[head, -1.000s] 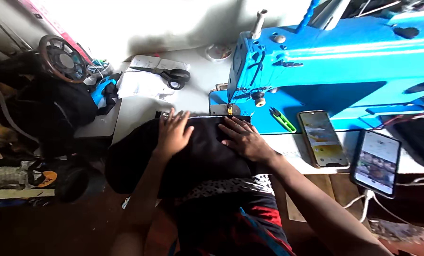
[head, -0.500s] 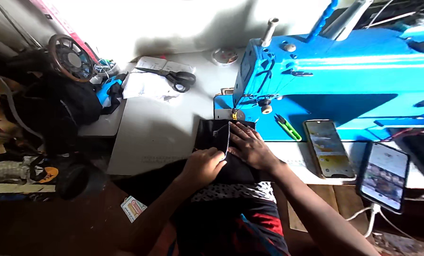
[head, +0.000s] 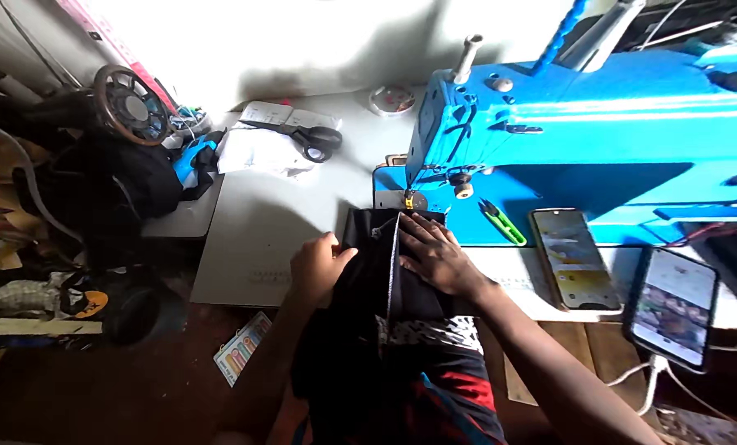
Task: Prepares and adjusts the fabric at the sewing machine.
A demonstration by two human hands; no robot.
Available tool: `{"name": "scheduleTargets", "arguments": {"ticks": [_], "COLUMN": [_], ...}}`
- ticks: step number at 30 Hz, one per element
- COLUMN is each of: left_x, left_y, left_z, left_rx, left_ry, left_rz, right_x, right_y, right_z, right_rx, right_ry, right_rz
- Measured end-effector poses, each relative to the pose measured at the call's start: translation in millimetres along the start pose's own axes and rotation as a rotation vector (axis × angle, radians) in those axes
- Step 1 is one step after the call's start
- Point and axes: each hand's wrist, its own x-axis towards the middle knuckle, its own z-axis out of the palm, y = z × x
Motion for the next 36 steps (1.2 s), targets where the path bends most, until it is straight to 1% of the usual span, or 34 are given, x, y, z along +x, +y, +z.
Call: {"name": "scheduleTargets", "arguments": {"ticks": [6,10,12,16,19,22,25,27,29,32,34,36], "left_x": [2,-5,-3,18,34,36,33,33,34,35,36,37], "left_y": [0,0,-1,-1,-1,3,3,2,1,1,0,-1], "left_z": [6,-1,1,5,10,16,20,20,19,18,17,17], "left_rx": [-0.012,-0.011,-0.014,-0.019,-0.029,0.001,0.016,0.004,-0.004,-0.025,-0.040,-0.053], "left_ry": [0.042,0.001,0.026,0.072,0.098,0.130,0.167,0.170,0.165,0.167,0.166,0.169], "left_rz": [0.039,-0.021,-0.018,0.026,0.076,0.094,0.092,0.087,0.082,0.084,0.086,0.089], "right_x": [-1,-2,-2,-1,0,4,14,22,30,40,44,45], "right_y": [0,1,1,2,0,-4,-7,-9,-10,-9,-10,-12], "right_z": [-2,0,1,2,-3,-6,-4,-3,-6,-14,-17,-20], "right_rx": [0.032,0.034,0.028,0.032,0.108,0.212,0.214,0.196,0.204,0.247,0.271,0.281], "right_ry": [-0.012,0.022,0.036,0.039,0.043,0.152,0.283,0.330,0.322,0.228,0.206,0.222], "right_rz": [-0.001,-0.014,-0.021,-0.024,0.001,0.065,0.127,0.167,0.222,0.284,0.298,0.285]}}
